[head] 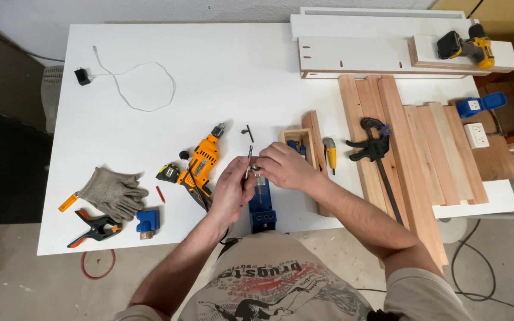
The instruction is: The person assembles a blue pocket hole jig by inserting a metal drill guide and tightening it with a hex key. They then remove a drill bit from a yellow cordless drill, insert the drill guide into the drill, and tighten it. Finally, they plug in the jig and position a wooden plank into the jig to prepare for drilling.
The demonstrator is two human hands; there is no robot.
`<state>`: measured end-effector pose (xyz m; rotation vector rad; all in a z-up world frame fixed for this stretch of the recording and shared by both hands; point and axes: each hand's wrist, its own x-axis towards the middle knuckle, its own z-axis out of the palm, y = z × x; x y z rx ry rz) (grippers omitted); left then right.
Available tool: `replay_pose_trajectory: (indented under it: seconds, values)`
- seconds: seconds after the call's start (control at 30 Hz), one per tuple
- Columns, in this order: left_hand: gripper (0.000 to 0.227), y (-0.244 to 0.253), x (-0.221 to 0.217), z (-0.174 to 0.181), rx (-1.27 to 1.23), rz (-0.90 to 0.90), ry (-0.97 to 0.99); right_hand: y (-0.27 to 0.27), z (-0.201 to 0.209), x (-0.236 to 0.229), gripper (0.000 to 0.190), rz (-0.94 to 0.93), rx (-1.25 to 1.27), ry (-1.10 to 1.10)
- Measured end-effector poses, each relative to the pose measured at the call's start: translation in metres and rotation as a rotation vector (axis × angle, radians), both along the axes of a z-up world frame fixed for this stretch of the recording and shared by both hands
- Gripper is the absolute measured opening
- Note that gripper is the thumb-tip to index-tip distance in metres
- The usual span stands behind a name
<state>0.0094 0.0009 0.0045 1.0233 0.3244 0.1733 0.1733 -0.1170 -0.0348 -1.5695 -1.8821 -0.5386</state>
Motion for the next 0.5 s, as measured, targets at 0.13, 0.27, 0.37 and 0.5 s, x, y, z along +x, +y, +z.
replay_pose_trajectory:
  seconds: [0.13, 0.27, 0.37, 0.5]
  values:
    - [0.035, -0.004, 0.004, 0.003, 0.036, 0.034, -0.01, 0.004, 0.005, 0.0, 0.026, -0.022, 0.084, -0.034]
    - [0.03, -0.014, 0.01, -0.017, 0.042, 0.179, -0.048, 0.011, -0.002, -0.015, 0.026, -0.123, 0.212, 0.022]
    - [0.031, -0.02, 0.01, -0.019, 0.058, 0.238, -0.055, 0.014, -0.009, -0.024, 0.024, -0.167, 0.262, 0.088]
    - [0.031, -0.026, 0.008, -0.028, 0.066, 0.307, 0.015, 0.016, -0.024, -0.036, 0.021, -0.199, 0.291, 0.188]
